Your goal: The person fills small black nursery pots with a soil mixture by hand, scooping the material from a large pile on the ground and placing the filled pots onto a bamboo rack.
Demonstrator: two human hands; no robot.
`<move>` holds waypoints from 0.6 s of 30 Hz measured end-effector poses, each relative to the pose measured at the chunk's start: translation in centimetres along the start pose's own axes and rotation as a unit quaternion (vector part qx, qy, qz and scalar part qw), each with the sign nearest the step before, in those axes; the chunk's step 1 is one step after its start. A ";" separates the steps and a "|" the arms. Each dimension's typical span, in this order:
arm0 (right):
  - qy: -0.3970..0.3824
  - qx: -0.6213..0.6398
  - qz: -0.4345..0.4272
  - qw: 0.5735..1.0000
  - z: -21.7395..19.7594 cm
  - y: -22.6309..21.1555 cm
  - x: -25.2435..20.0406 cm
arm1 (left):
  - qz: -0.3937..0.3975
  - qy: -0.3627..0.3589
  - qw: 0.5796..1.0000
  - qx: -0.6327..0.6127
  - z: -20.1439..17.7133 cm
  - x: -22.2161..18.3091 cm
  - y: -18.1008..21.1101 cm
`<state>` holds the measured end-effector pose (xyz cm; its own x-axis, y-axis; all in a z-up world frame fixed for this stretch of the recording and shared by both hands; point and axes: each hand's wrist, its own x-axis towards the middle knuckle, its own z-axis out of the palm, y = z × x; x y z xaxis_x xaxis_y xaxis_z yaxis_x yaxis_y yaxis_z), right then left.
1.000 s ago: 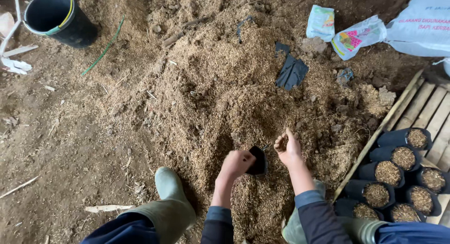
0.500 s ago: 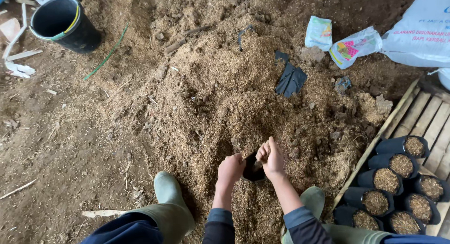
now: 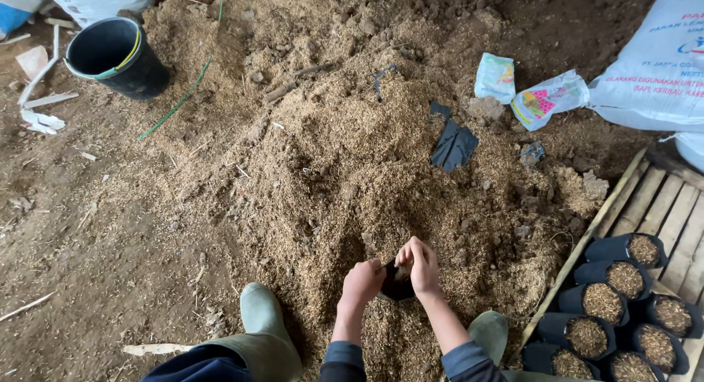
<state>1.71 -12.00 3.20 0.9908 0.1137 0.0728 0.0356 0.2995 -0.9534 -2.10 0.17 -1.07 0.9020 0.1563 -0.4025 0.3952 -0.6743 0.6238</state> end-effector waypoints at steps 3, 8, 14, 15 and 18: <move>-0.004 0.006 -0.001 1.000 -0.4 0.7 -0.1 | 0.005 0.004 1.000 -0.002 0.2 0.1 -0.2; -0.013 -0.009 -0.011 1.000 0.0 0.4 -0.3 | 0.013 0.009 1.000 -0.009 -0.7 -0.6 0.4; -0.035 0.017 0.049 0.998 -0.7 -0.1 0.2 | 0.060 0.025 0.998 -0.011 -1.4 -1.6 0.9; -0.023 0.049 0.064 0.997 -1.0 0.1 0.5 | 0.057 0.027 0.998 -0.005 -1.2 -1.4 0.6; 0.063 0.072 0.115 0.989 -4.1 0.2 2.5 | 0.040 0.021 0.999 -0.004 -1.5 -1.7 0.9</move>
<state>4.71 -15.57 2.03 0.9792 0.0775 -0.1876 -0.2028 0.4120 -0.8883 -3.00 0.41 1.17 0.9370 0.1336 -0.3227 0.3235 -0.6804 0.6576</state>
